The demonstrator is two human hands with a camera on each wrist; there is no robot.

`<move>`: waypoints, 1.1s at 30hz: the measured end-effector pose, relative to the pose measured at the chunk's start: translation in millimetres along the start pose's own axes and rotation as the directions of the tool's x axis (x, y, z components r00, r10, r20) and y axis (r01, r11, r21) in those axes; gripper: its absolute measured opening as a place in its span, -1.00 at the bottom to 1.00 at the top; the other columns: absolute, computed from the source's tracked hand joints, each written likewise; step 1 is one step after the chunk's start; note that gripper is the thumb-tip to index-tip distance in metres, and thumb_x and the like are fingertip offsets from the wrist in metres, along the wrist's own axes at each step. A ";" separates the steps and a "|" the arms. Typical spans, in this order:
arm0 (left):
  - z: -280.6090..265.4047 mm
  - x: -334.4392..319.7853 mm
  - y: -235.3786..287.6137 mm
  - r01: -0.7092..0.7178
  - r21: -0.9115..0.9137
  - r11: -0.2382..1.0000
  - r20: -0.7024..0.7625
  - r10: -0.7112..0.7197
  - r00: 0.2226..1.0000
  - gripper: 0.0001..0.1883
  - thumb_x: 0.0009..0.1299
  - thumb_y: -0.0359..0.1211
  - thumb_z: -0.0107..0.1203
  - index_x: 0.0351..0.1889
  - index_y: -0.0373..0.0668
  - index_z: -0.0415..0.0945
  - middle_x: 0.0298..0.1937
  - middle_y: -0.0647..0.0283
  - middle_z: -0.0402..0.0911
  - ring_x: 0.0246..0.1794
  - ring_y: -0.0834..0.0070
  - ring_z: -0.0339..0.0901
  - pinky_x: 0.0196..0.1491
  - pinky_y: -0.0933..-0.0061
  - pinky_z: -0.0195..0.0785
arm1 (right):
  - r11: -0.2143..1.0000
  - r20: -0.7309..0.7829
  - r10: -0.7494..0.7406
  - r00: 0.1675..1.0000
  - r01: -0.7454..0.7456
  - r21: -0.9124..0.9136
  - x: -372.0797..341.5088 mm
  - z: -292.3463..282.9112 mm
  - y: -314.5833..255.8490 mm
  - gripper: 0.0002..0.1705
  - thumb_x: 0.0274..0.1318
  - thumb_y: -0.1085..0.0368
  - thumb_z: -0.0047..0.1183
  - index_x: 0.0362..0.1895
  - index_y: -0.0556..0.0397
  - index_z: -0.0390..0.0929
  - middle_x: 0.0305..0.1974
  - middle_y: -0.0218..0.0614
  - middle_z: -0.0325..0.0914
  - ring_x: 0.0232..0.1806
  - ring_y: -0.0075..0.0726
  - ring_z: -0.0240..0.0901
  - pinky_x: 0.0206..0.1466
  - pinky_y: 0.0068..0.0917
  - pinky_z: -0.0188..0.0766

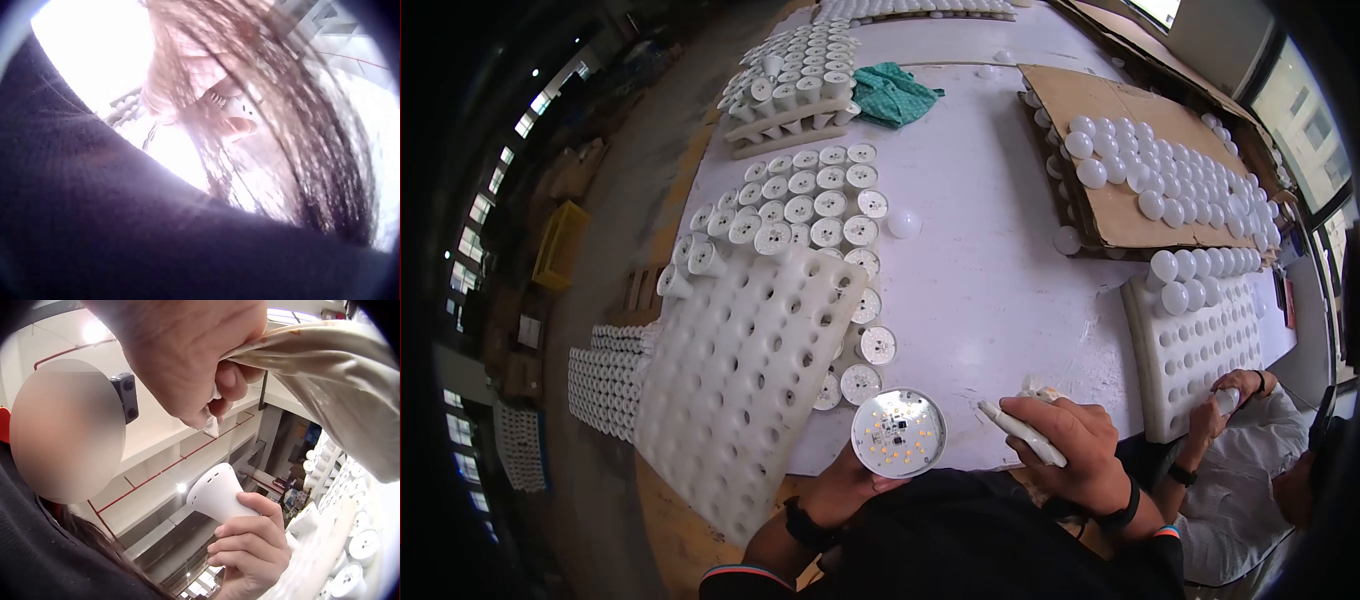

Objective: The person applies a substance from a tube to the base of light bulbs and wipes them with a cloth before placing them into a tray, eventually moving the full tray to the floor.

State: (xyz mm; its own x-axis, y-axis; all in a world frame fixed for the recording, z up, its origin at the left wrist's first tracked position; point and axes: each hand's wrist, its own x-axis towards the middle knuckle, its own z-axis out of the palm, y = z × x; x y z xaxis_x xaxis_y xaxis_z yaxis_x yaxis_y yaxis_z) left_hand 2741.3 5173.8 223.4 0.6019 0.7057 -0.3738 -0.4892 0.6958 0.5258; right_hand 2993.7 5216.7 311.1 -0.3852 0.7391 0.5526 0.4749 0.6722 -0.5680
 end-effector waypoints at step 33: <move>52.0 9.7 21.4 0.040 -0.122 0.992 -0.092 -0.051 0.994 -0.53 0.36 -0.02 -0.27 -0.06 -0.25 0.30 -0.38 0.11 0.53 -0.55 0.36 0.54 -0.64 0.53 0.39 | 0.991 0.175 -0.083 0.981 0.099 -0.085 0.8 -1.8 -1.5 -0.43 -0.30 0.35 0.19 -0.03 0.08 0.43 -0.68 -0.47 0.24 -0.71 -0.48 0.29 -0.68 -0.51 0.22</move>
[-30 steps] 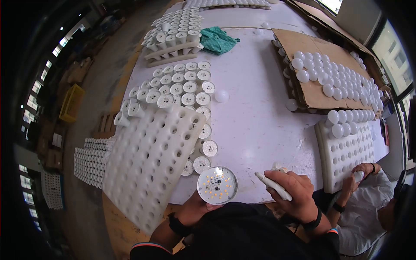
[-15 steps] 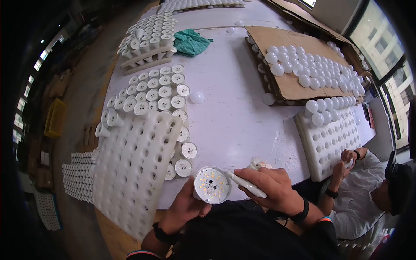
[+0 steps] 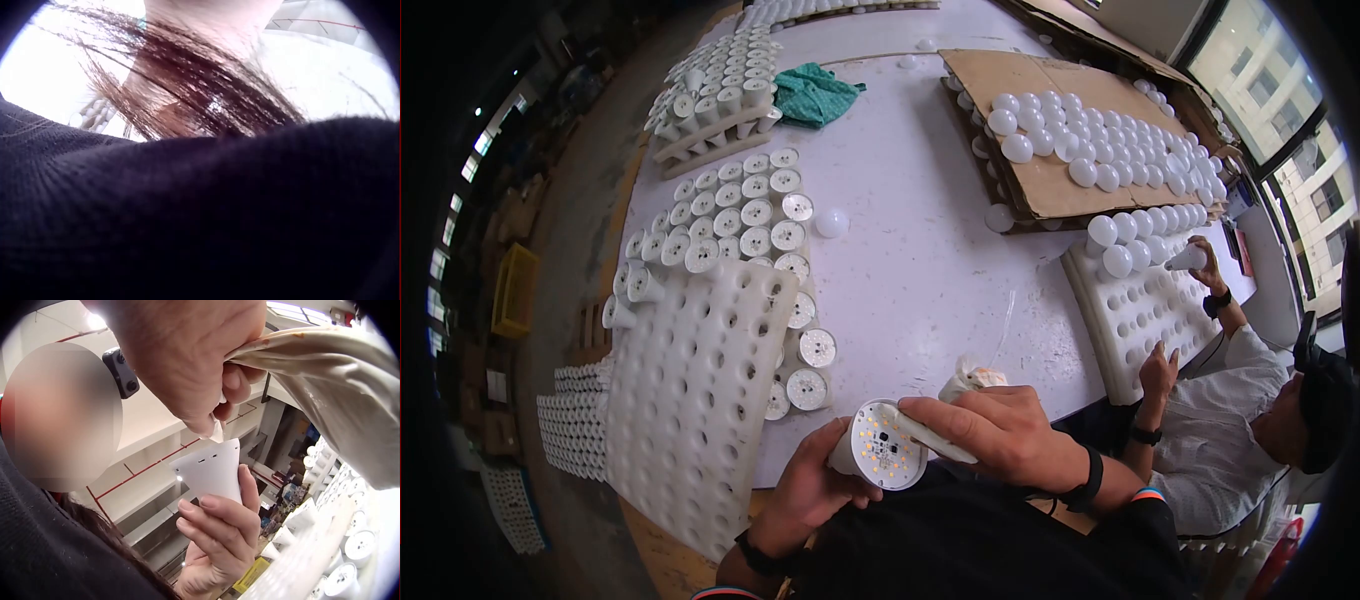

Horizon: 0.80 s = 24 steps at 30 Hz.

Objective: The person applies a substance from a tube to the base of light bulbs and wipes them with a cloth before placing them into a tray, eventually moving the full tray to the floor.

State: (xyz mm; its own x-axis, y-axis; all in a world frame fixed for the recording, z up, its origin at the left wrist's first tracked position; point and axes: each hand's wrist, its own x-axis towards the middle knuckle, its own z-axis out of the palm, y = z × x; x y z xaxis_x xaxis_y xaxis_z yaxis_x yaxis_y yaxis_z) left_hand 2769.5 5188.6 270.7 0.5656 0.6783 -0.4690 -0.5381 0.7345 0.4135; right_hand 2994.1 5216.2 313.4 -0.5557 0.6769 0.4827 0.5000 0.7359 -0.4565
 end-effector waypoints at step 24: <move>0.1 -7.0 0.6 -0.245 0.093 0.965 0.041 0.242 0.969 -0.52 0.33 -0.22 -0.09 0.10 -0.34 0.20 -0.05 0.04 0.44 -0.14 0.32 0.50 -0.29 0.34 0.52 | 1.000 0.027 0.021 0.999 -0.021 -0.016 3.8 -1.2 -2.7 -0.49 -0.41 0.37 0.12 -0.16 0.14 0.44 -0.65 -0.41 0.22 -0.69 -0.40 0.32 -0.65 -0.48 0.27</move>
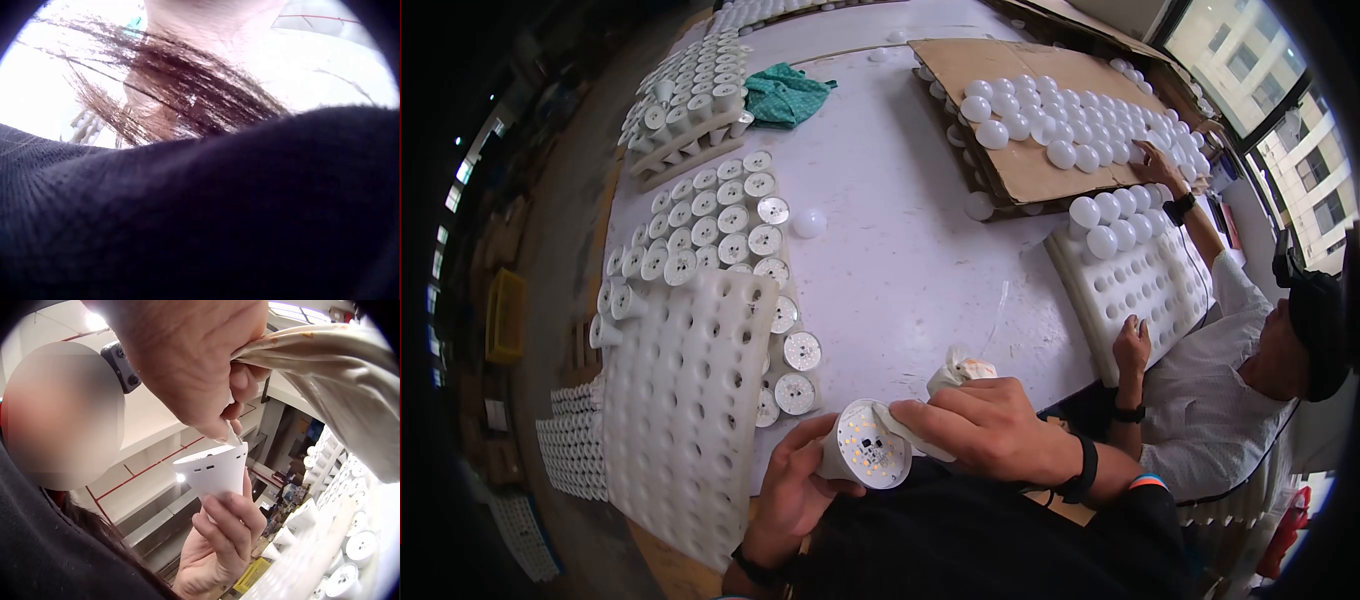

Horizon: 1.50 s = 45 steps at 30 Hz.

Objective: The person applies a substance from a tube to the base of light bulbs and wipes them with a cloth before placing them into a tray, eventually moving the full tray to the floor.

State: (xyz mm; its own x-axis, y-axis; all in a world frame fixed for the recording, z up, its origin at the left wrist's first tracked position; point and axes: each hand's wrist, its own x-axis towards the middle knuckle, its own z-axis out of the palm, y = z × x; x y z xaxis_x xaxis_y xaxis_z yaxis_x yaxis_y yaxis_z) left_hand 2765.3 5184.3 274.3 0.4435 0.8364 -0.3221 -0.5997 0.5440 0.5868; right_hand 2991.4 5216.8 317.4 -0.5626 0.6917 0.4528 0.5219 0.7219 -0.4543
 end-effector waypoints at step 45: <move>-88.7 166.6 -133.9 0.344 0.348 0.872 -0.178 -0.298 0.938 -0.54 0.37 -0.23 -0.12 0.19 -0.18 0.15 0.02 0.06 0.36 -0.13 0.32 0.49 -0.16 0.44 0.43 | 0.641 0.068 0.602 0.796 -0.532 0.553 -45.9 -22.2 13.1 -0.69 0.12 0.11 -0.07 -0.25 0.10 0.48 -0.59 -0.38 0.42 -0.57 -0.59 0.33 -0.50 -0.64 0.24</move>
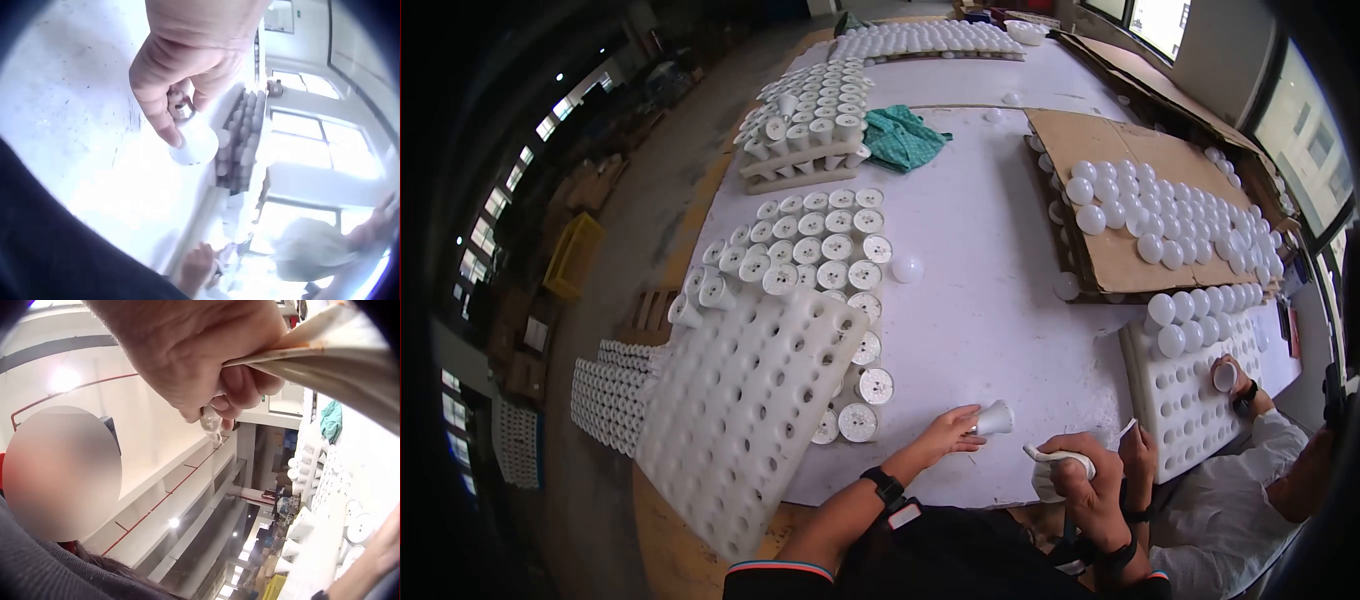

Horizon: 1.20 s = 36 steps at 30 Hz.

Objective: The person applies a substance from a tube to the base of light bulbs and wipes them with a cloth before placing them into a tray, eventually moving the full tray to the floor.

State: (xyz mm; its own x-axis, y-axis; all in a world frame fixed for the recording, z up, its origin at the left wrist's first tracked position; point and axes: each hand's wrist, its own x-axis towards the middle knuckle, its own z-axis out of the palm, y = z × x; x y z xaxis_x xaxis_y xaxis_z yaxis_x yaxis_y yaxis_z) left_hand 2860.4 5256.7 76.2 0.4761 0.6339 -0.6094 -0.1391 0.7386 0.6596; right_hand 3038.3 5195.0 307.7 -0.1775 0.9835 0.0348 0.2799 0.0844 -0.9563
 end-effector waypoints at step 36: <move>21.7 -193.2 106.0 -0.021 -0.349 0.937 0.273 0.123 0.954 -0.44 0.35 0.07 -0.30 0.02 -0.24 0.20 -0.31 0.12 0.46 -0.58 0.45 0.48 -0.74 0.61 0.28 | 0.746 0.152 -0.515 0.844 0.528 -0.406 31.8 25.0 -11.7 -0.41 -0.27 0.38 0.18 0.00 0.07 0.38 -0.69 -0.45 0.25 -0.70 -0.46 0.31 -0.67 -0.50 0.22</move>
State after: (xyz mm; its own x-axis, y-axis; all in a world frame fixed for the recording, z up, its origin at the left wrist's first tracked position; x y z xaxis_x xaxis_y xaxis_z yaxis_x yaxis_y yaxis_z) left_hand 2772.5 5207.6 273.4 0.6742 0.6331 -0.3804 -0.4433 0.7588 0.4772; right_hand 3005.7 5221.2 312.7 -0.4369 0.7622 0.4776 0.4978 0.6471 -0.5774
